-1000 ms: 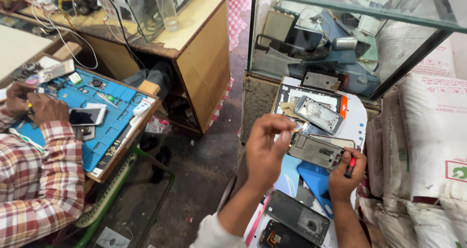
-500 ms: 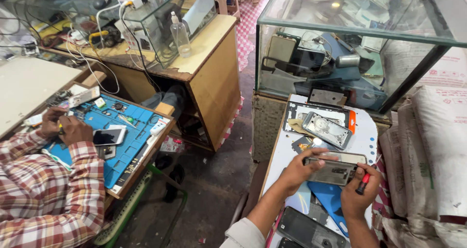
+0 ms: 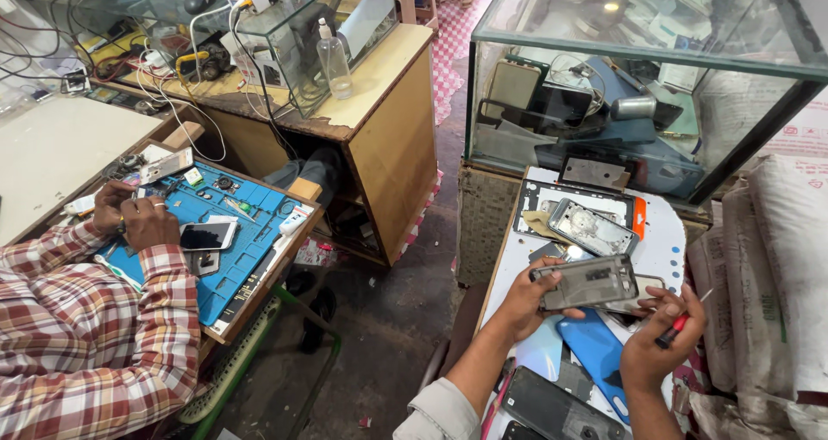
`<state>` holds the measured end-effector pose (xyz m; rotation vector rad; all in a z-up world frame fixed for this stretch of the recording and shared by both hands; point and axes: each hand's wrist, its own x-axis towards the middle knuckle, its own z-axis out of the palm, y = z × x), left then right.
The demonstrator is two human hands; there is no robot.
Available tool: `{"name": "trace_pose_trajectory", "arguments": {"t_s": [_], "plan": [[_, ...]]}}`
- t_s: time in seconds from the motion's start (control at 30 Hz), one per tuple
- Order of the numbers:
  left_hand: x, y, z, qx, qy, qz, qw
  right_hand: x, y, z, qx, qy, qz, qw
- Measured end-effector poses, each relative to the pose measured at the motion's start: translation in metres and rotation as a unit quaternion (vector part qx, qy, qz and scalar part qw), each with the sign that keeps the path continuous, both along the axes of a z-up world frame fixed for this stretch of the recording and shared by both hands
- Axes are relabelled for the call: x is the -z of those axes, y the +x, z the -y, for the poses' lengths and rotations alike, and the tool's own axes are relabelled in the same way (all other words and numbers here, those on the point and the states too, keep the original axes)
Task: The person uses a red-handled screwdriver to work on the internal components of a disassembled mobile phone. They repeatedly pry and adjust parts within the phone's chassis while holding it in their left hand. Another person sits nearby working on a separate circuit board.
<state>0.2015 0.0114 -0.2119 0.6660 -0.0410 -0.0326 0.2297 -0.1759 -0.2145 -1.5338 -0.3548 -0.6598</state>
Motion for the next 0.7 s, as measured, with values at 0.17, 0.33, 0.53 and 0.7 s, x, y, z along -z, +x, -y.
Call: {"name": "trace_pose_trajectory", "arguments": {"t_s": [0.17,0.33,0.53,0.7], "plan": [[-0.002,-0.001,-0.005,-0.032,-0.051,-0.025,0.998,0.007,-0.003,0.002,-0.039,-0.05,0.037,0.997],[0.002,0.0,-0.003,-0.053,-0.043,-0.028,0.997,-0.005,-0.013,-0.002,-0.042,-0.104,0.069,0.991],[0.01,0.006,0.007,-0.031,0.03,0.005,0.999,-0.022,-0.024,-0.01,-0.024,-0.193,0.091,0.977],[0.009,0.006,0.009,-0.05,0.064,-0.006,0.997,-0.034,-0.026,-0.012,-0.03,-0.215,0.098,0.971]]}}
